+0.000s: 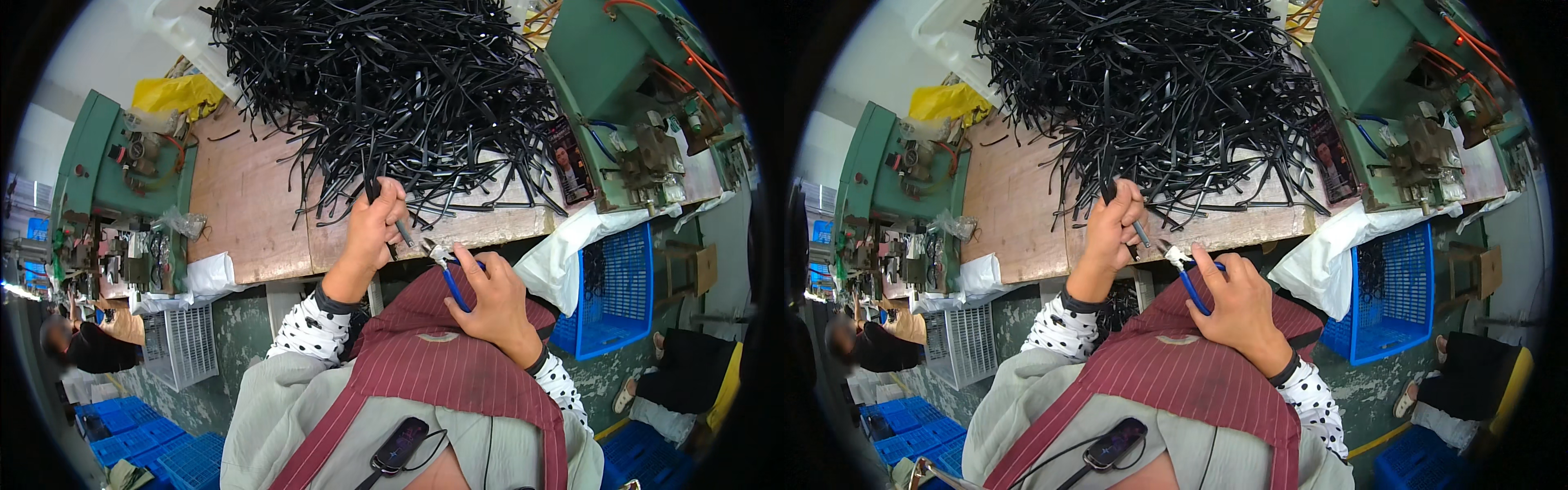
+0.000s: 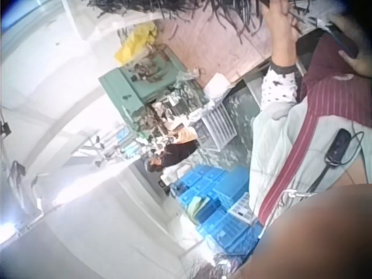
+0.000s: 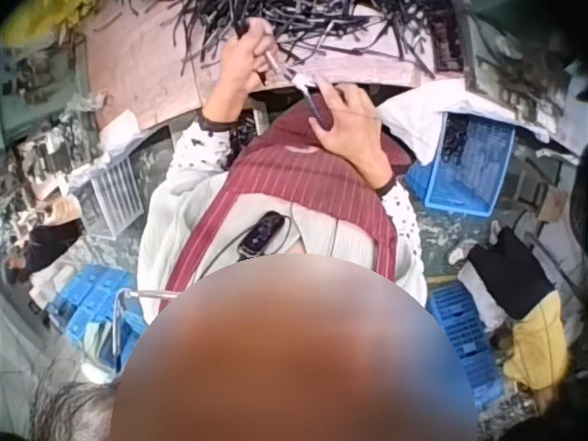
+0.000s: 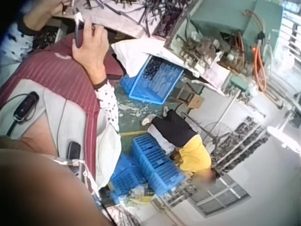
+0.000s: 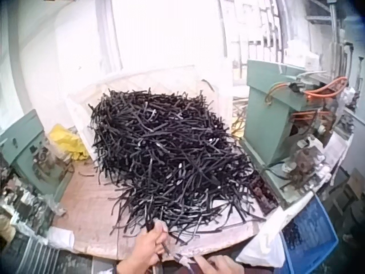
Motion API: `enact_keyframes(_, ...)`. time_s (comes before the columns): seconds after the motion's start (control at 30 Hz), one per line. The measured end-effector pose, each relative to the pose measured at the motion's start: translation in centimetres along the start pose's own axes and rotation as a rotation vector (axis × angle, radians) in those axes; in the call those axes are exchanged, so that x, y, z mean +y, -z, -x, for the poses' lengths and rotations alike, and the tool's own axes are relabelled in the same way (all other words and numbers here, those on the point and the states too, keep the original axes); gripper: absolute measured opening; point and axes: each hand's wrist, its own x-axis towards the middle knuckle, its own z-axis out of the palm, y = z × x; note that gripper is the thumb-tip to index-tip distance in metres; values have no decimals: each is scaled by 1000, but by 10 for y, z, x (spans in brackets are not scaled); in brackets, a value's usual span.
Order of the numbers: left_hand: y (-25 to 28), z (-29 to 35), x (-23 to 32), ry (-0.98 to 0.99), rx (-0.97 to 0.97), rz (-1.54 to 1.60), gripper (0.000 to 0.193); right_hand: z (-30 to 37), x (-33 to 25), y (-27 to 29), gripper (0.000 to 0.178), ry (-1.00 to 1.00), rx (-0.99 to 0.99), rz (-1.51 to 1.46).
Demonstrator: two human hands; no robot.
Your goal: The person repeatedly picks black cables from a pile on a wooden table and cuts them into shorter pieces using blue-handled pliers. The cut pieces are dropped back onto the table.
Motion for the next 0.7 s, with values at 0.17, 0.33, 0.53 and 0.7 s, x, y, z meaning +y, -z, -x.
enact_keyframes(0.17, -5, 2, 16, 38, -90, 20, 30, -8, -5, 5, 75, 107, 32, 56)
enact_keyframes(0.33, -5, 0, 18, 52, -128, -30, 31, -8, -5, 9, 78, 103, -13, 49)
enact_keyframes(0.53, -10, 2, 20, 81, -124, -94, 32, -9, -6, 9, 76, 115, 2, 76)
enact_keyframes(0.7, -4, 3, 20, 109, -234, -32, 28, -6, -7, 10, 75, 111, -53, 74)
